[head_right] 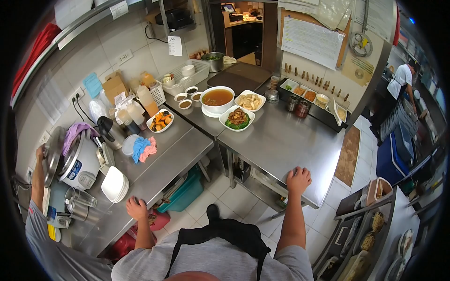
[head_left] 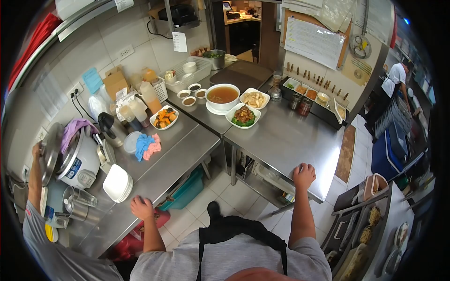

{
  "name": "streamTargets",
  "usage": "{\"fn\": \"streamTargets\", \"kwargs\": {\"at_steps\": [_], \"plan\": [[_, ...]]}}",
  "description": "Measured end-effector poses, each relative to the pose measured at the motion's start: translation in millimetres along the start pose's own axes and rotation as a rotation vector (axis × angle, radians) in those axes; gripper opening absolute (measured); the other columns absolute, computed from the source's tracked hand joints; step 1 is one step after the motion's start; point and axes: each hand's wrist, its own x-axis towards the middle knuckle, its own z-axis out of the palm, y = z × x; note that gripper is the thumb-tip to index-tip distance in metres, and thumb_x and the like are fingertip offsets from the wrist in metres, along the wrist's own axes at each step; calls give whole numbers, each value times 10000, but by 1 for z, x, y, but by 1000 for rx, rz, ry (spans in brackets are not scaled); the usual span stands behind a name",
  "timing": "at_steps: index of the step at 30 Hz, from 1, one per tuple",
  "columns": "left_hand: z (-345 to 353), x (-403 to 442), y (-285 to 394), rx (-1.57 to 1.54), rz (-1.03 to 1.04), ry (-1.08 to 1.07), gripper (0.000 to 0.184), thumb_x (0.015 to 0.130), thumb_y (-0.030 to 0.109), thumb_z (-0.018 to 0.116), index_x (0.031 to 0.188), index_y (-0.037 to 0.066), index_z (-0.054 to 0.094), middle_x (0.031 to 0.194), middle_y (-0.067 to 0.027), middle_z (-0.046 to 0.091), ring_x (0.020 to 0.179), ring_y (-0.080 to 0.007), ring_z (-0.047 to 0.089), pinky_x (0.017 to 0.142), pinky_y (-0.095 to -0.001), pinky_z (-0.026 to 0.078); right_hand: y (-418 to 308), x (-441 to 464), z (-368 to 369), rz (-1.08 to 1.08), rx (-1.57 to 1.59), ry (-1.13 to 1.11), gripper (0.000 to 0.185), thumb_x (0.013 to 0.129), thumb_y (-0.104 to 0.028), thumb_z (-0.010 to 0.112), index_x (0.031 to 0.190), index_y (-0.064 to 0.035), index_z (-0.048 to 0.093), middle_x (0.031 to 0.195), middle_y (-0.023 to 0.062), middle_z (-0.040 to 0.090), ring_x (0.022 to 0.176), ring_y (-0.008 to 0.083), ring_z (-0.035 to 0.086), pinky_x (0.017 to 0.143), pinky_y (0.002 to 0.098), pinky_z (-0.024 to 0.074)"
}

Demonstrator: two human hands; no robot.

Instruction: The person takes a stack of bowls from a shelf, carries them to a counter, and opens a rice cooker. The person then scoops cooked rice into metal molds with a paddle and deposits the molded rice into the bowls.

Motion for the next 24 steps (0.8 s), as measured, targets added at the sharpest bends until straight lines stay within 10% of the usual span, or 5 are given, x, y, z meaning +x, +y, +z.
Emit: {"fn": "streamTargets", "kwargs": {"at_steps": [24], "plan": [[-8,2,6,-21,6,17,339,650,237,524,940,62,535,975,-137,514,915,-316,474,765,-428,375,-3,0,-5,28,-6,-24,317,691,-275,562,966,-116,557,1092,106,475,1096,267,380,900,428,266]]}}
